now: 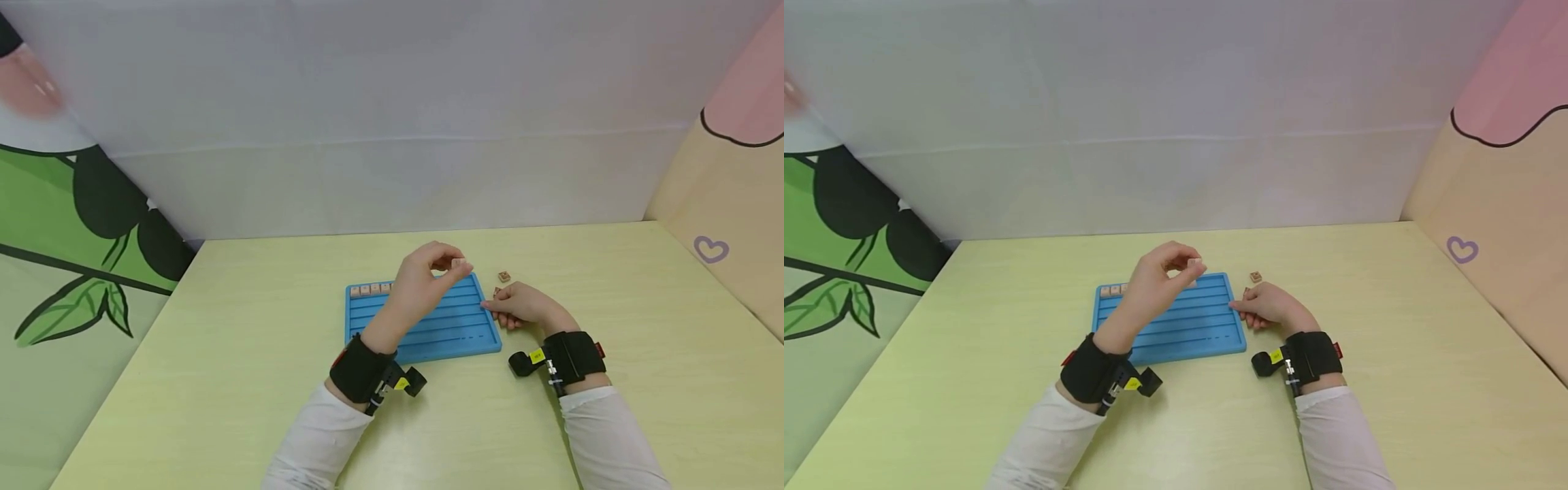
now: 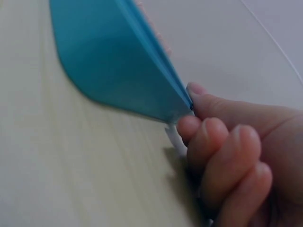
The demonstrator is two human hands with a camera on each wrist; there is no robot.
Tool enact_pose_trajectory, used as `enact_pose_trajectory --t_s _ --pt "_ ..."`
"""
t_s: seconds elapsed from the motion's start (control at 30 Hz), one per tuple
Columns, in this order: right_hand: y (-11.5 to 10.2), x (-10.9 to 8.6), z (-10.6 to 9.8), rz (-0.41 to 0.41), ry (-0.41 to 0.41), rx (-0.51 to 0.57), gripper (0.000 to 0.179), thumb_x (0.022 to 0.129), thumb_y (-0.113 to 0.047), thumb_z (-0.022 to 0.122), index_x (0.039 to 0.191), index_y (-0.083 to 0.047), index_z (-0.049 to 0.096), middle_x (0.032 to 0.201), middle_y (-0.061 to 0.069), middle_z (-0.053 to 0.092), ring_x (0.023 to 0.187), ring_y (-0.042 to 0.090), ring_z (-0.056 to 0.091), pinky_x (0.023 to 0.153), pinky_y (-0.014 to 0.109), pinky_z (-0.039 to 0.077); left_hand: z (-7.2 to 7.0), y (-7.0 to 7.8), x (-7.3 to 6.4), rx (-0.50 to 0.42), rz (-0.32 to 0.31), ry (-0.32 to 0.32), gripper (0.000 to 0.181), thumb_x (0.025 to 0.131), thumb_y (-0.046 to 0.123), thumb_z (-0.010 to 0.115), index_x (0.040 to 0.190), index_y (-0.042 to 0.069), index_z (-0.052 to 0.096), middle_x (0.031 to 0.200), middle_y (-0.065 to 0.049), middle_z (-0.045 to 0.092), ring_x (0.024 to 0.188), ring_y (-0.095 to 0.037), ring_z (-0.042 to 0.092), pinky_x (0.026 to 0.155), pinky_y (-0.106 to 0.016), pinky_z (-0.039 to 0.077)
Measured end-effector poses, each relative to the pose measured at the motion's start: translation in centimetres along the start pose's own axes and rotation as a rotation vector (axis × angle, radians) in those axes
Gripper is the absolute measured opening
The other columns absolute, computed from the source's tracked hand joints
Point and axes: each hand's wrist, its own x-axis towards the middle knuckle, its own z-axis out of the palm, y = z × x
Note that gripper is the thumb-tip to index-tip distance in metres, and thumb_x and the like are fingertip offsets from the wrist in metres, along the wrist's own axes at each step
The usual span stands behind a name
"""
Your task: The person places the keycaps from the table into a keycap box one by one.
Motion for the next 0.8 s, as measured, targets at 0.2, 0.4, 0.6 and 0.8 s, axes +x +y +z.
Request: enact_pose_trajectory --t_s 0.2,0.4,0.6,0.8 --pt "0.08 0.1 0.0 0.008 0.0 -0.003 0.038 0.096 -0.027 0.055 0.063 -0.009 0.058 0.052 -0.004 0.051 0.044 0.006 0.045 0.046 0.019 0.036 0.09 -0.22 0.15 -0.191 -0.081 -0.009 0.024 0.095 0.016 0.057 0.116 0.004 0.063 0.103 -0.012 0.063 0.09 -0.021 0.062 0.077 -0.026 0.05" --pt "-0.06 0.2 -0.03 0.027 -0.004 0.007 0.039 0.097 -0.028 0.055 0.062 -0.01 0.058 0.052 -0.005 0.052 0.043 0.005 0.045 0.046 0.019 0.036 0.06 -0.12 0.11 -0.273 -0.047 -0.004 0.027 0.096 0.011 0.055 0.118 0.001 0.064 0.11 -0.016 0.064 0.098 -0.025 0.064 0.085 -0.031 0.052" --pt "-0.07 0.22 -0.05 0.024 -0.008 -0.001 0.039 0.097 -0.028 0.055 0.062 -0.01 0.057 0.052 -0.005 0.052 0.043 0.005 0.045 0.046 0.019 0.036 0.09 0.01 0.14 -0.263 -0.075 -0.007 0.029 0.091 0.009 0.062 0.118 0.002 0.065 0.114 -0.014 0.062 0.096 -0.024 0.063 0.083 -0.024 0.051" --pt "0.1 0.19 -0.06 0.0 -0.004 -0.006 0.038 0.096 -0.028 0.056 0.063 -0.009 0.057 0.053 -0.005 0.052 0.044 0.006 0.045 0.046 0.019 0.036 0.15 -0.01 0.19 -0.266 -0.065 -0.038 0.032 0.09 0.007 0.063 0.122 0.002 0.063 0.113 -0.013 0.061 0.096 -0.023 0.063 0.085 -0.024 0.051"
